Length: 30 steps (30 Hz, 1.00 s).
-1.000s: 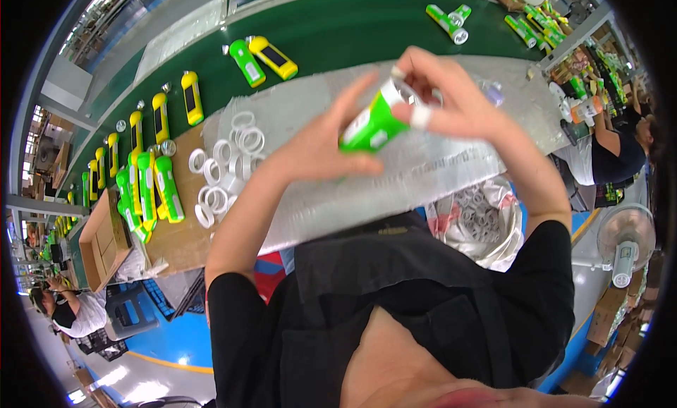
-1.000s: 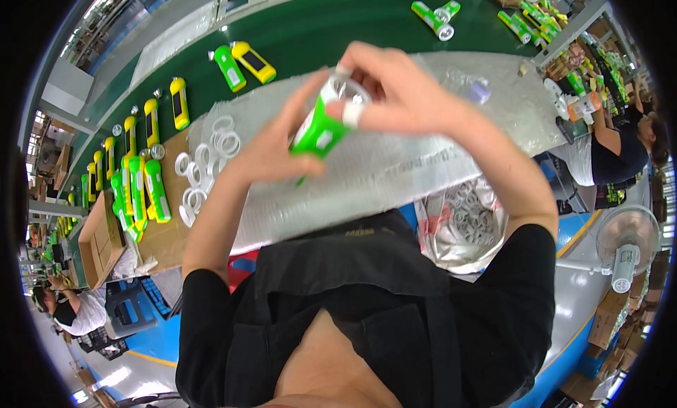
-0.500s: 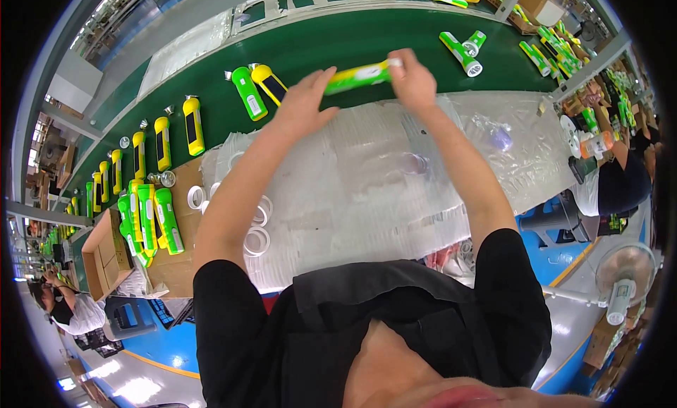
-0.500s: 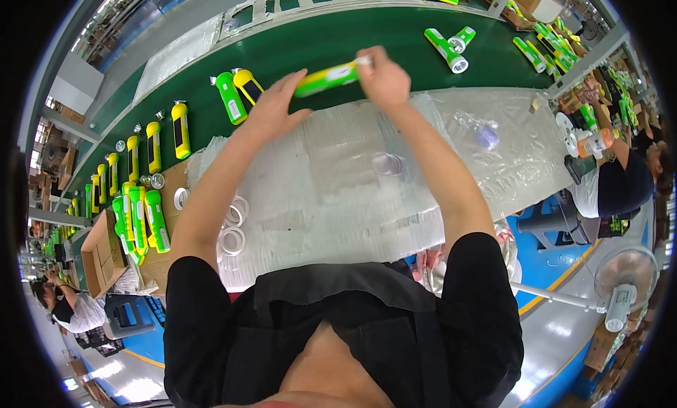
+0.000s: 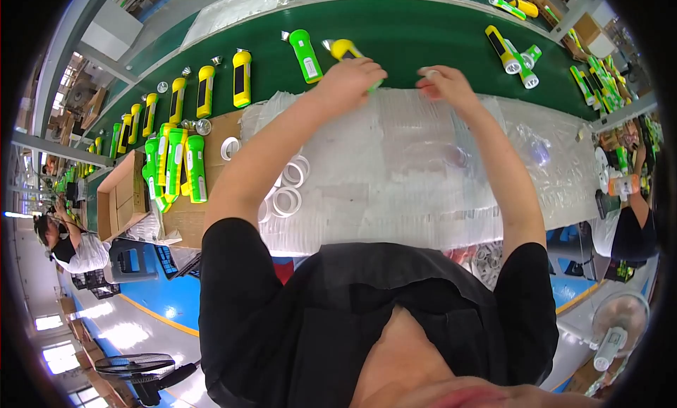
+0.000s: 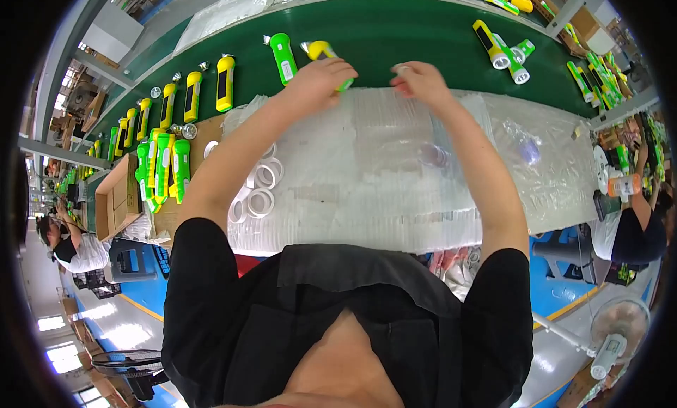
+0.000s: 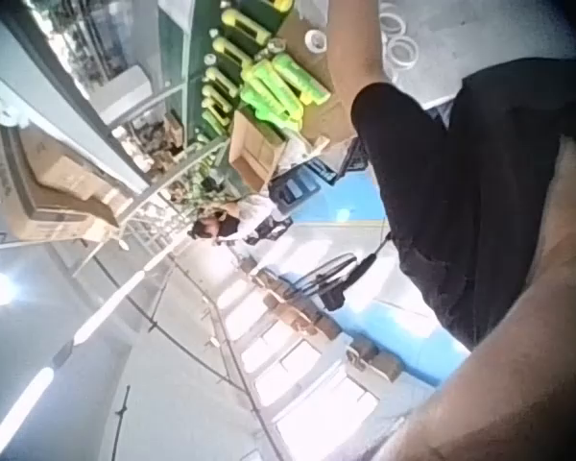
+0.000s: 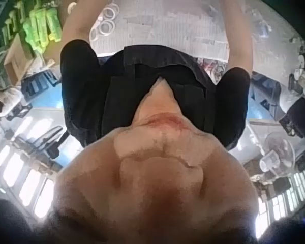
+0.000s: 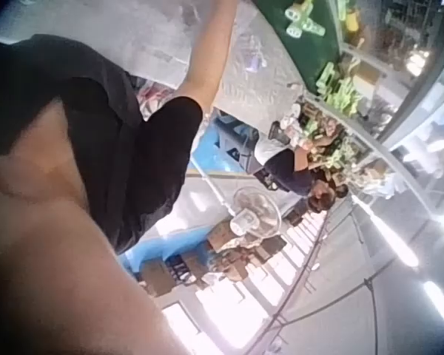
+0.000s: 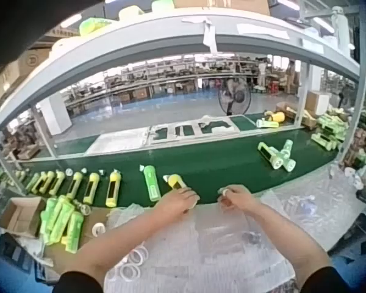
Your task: Assembling white plastic rings onto the heads of rechargeable flashlights on an assembly line.
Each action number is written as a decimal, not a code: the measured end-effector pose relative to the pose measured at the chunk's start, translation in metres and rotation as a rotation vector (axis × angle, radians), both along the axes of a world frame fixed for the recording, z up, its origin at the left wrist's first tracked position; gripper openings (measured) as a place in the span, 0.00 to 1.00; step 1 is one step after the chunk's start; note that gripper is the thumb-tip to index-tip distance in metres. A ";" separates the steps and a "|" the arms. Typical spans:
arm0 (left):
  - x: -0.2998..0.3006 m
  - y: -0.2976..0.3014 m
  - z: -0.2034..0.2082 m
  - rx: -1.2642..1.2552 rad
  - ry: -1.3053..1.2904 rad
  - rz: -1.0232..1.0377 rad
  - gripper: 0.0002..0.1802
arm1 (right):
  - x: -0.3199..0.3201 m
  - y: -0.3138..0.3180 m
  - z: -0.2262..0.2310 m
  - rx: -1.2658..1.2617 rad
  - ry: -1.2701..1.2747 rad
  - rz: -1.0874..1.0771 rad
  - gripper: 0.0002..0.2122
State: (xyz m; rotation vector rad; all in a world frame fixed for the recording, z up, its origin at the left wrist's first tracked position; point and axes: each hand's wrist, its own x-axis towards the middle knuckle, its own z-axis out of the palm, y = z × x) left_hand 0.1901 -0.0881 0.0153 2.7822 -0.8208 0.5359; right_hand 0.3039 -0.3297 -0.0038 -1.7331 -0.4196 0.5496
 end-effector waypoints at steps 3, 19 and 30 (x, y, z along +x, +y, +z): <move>-0.053 -0.058 0.016 -0.101 -0.045 -0.170 0.26 | -0.052 0.016 0.010 0.114 0.377 0.153 0.23; -0.136 -0.078 0.005 -1.032 0.711 -0.104 0.21 | -0.229 -0.036 0.039 0.286 0.271 0.429 0.30; -0.152 -0.118 0.008 -0.737 -0.025 -0.242 0.18 | -0.250 -0.045 0.017 0.502 0.244 0.176 0.25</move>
